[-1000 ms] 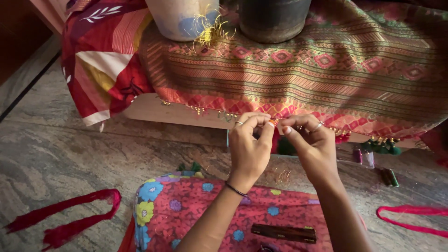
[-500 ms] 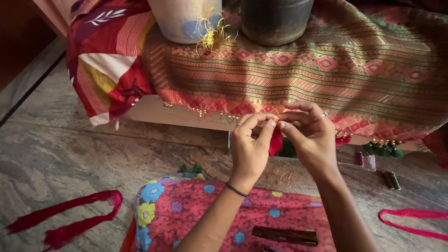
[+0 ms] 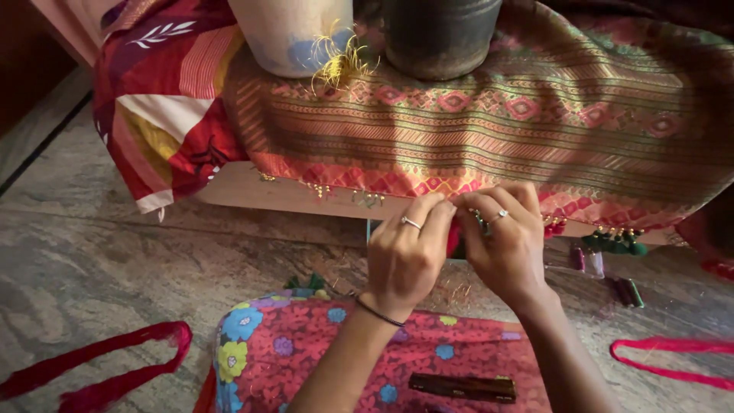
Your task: Attaching decorative tassels to the border of a saree.
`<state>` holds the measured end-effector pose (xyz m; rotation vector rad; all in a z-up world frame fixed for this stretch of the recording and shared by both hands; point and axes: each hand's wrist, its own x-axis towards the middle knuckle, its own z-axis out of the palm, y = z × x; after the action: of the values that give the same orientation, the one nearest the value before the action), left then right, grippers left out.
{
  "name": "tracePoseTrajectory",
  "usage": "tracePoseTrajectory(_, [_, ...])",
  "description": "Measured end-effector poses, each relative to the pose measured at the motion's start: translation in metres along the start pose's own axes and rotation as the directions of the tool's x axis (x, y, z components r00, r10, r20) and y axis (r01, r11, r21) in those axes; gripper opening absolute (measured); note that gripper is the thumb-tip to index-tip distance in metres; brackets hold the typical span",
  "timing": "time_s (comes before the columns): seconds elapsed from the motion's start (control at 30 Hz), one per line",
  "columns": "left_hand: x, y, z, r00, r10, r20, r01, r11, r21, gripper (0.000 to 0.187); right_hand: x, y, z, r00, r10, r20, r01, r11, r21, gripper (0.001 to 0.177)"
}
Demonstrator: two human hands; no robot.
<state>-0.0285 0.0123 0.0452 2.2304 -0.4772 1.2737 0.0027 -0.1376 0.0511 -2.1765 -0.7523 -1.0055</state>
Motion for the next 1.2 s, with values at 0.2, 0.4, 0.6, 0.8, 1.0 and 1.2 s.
tracePoseTrajectory(0.2, [0.008, 0.002, 0.002, 0.996, -0.088, 0.025, 0.090, 0.991, -0.096, 0.009, -0.003, 0.008, 0.005, 0.990, 0.096, 0.104, -0.107, 0.989, 0.100, 0.012])
tracePoseTrajectory(0.4, [-0.001, -0.011, 0.024, 0.901, -0.418, 0.112, 0.427, 0.817, -0.386, 0.005, -0.026, 0.027, 0.019, 0.815, 0.518, 0.259, -0.550, 0.554, 0.624, 0.008])
tracePoseTrajectory(0.6, [-0.002, -0.014, 0.030, 0.800, -0.541, 0.261, 0.592, 0.636, -0.496, 0.010, -0.029, 0.029, 0.019, 0.849, 0.422, 0.319, -0.521, 0.566, 0.639, 0.009])
tracePoseTrajectory(0.8, [-0.006, -0.019, 0.038, 0.853, -0.480, 0.204, 0.501, 0.647, -0.575, 0.010, -0.029, 0.031, 0.022, 0.777, 0.501, 0.382, -0.603, 0.419, 0.679, 0.013])
tracePoseTrajectory(1.0, [-0.007, -0.023, 0.039, 0.821, -0.501, 0.274, 0.556, 0.591, -0.585, 0.008, -0.035, 0.037, 0.027, 0.710, 0.562, 0.424, -0.662, 0.327, 0.675, 0.012])
tracePoseTrajectory(1.2, [-0.012, -0.032, 0.042, 0.872, -0.420, 0.251, 0.485, 0.672, -0.560, 0.004, -0.039, 0.040, 0.032, 0.747, 0.528, 0.403, -0.562, 0.178, 0.808, 0.005])
